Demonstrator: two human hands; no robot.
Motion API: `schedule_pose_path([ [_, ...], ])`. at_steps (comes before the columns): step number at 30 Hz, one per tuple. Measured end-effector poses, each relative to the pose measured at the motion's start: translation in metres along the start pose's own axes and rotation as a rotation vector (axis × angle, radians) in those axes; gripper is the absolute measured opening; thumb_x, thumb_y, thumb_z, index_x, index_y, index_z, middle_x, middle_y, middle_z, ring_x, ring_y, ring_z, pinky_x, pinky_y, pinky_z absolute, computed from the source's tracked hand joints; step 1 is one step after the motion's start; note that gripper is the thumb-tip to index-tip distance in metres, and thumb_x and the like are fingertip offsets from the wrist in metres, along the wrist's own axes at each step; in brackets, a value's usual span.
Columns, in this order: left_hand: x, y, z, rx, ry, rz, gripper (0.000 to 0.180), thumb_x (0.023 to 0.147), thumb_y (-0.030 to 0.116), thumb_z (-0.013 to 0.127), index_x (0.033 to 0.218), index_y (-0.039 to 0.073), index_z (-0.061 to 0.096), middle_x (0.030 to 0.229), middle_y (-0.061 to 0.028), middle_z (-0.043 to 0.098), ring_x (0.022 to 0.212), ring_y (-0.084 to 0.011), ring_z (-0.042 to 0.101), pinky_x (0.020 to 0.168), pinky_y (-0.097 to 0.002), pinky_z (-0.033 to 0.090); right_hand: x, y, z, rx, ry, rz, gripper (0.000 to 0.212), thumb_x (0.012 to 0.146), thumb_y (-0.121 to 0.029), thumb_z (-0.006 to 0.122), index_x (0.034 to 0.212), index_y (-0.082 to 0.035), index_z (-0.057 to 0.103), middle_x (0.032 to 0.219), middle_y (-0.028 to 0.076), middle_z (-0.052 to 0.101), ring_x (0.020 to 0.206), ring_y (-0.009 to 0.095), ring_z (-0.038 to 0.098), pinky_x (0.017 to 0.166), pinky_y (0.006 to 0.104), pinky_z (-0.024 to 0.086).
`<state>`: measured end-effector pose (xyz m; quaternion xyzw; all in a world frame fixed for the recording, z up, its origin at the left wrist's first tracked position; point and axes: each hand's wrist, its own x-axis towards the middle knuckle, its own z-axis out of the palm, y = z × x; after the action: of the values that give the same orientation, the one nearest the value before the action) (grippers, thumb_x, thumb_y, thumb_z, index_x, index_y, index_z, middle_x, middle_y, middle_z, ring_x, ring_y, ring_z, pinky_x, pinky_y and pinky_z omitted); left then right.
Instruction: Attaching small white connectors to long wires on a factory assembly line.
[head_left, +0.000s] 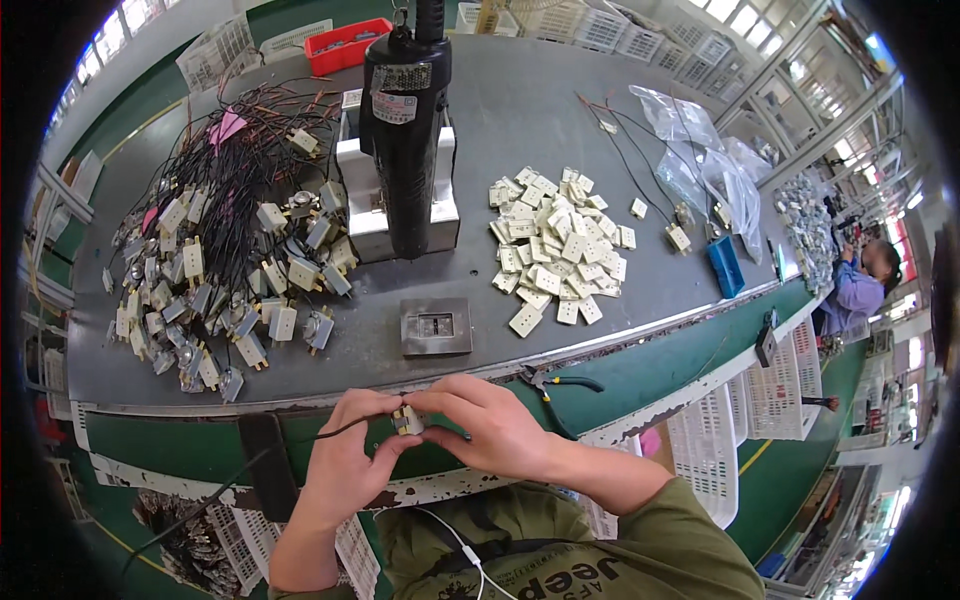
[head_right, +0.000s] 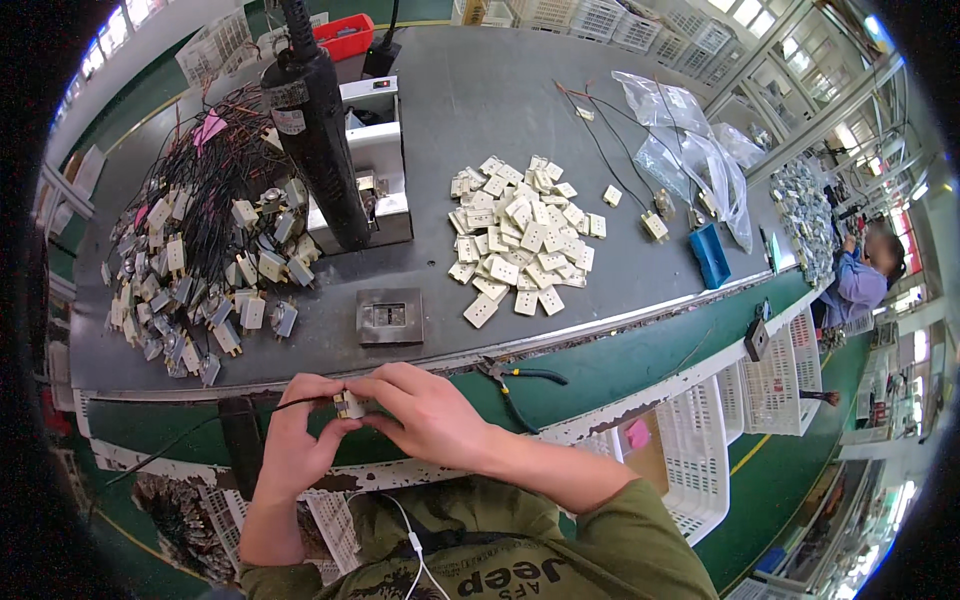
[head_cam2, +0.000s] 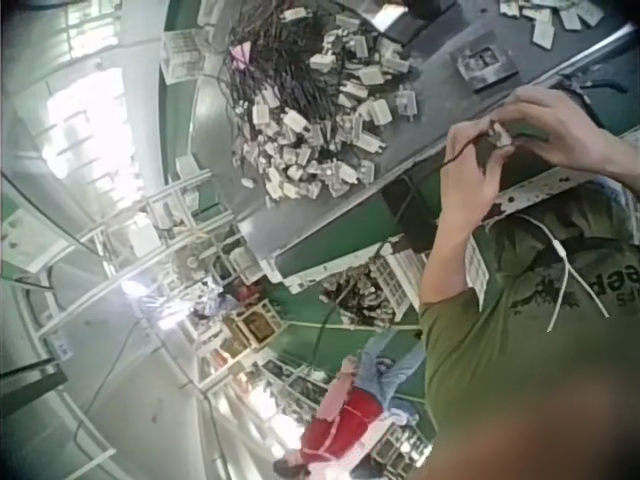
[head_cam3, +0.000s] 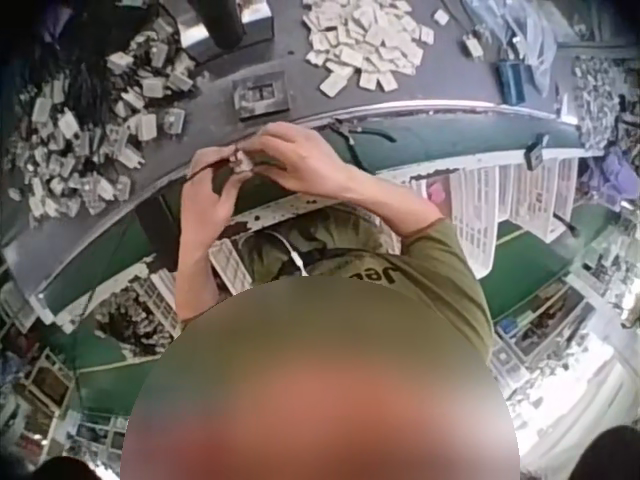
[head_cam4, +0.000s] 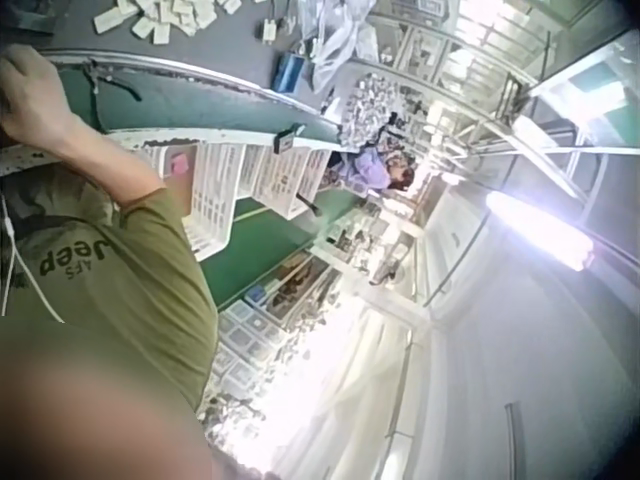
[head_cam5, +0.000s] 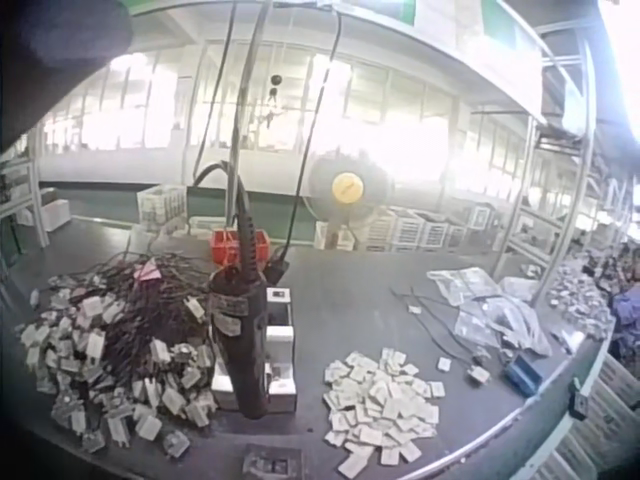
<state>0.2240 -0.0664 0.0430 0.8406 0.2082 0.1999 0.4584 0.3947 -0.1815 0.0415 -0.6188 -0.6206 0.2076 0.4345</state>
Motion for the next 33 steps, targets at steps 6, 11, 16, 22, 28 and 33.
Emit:
schedule_pose_path([
  [6, -0.032, -0.018, -0.04, -0.332, 0.297, -0.152, 0.038, 0.091, 0.013, 0.066, 0.122, 0.004, 0.047, 0.11, -0.008, 0.059, 0.102, -0.0184, 0.059, 0.091, -0.0329, 0.048, -0.007, 0.017, -0.047, -0.068, 0.09, 0.065, 0.038, 0.073, 0.0, 0.075, 0.109, -0.005, 0.063, 0.106, 0.011, 0.066, 0.097, 0.026, 0.063, 0.084, 0.0365, 0.05],
  [11, -0.129, -0.091, -0.14, 0.138, 1.0, -0.225, 0.042, 0.099, 0.022, 0.054, 0.136, 0.004, 0.044, 0.133, -0.0113, 0.05, 0.12, -0.0204, 0.051, 0.103, -0.034, 0.038, -0.001, 0.088, -0.099, -0.74, 0.456, 0.274, 0.051, 0.081, -0.009, 0.072, 0.128, -0.001, 0.056, 0.13, 0.019, 0.055, 0.12, 0.035, 0.052, 0.103, 0.0412, 0.039],
  [16, -0.33, -0.219, -0.182, 0.168, 1.514, -0.525, 0.047, 0.099, 0.031, 0.055, 0.13, -0.003, 0.045, 0.126, -0.0129, 0.052, 0.114, -0.0265, 0.054, 0.099, -0.0375, 0.044, -0.029, 0.103, -0.079, -0.128, 0.589, 0.166, 0.051, 0.098, -0.008, 0.053, 0.146, -0.004, 0.035, 0.139, 0.014, 0.046, 0.114, 0.02, 0.053, 0.099, 0.0323, 0.044],
  [22, -0.481, -0.319, -0.03, -0.837, 1.935, -0.627, 0.056, 0.096, 0.041, 0.057, 0.129, -0.003, 0.048, 0.12, -0.0123, 0.059, 0.11, -0.0297, 0.057, 0.097, -0.0412, 0.049, -0.027, 0.089, -0.049, -0.032, 0.561, 0.156, 0.048, 0.1, -0.009, 0.048, 0.146, -0.004, 0.035, 0.139, 0.014, 0.047, 0.111, 0.018, 0.053, 0.095, 0.0317, 0.045],
  [28, -0.458, -0.313, -0.027, -1.212, 1.638, -1.106, 0.049, 0.093, 0.043, 0.061, 0.112, 0.0, 0.052, 0.1, -0.0104, 0.06, 0.094, -0.022, 0.061, 0.088, -0.0353, 0.054, -0.029, 0.09, -0.045, -0.036, 0.513, 0.156, 0.045, 0.099, -0.005, 0.049, 0.143, -0.002, 0.039, 0.136, 0.013, 0.049, 0.106, 0.016, 0.055, 0.09, 0.0287, 0.046],
  [33, -0.332, -0.264, -0.123, -0.098, 1.677, -0.781, 0.052, 0.097, 0.039, 0.055, 0.126, -0.004, 0.046, 0.112, -0.0144, 0.057, 0.103, -0.0217, 0.058, 0.089, -0.0356, 0.049, -0.039, 0.086, -0.037, -0.022, 0.448, 0.123, 0.044, 0.098, -0.003, 0.05, 0.141, -0.003, 0.042, 0.122, 0.009, 0.057, 0.102, 0.014, 0.057, 0.09, 0.0273, 0.046],
])
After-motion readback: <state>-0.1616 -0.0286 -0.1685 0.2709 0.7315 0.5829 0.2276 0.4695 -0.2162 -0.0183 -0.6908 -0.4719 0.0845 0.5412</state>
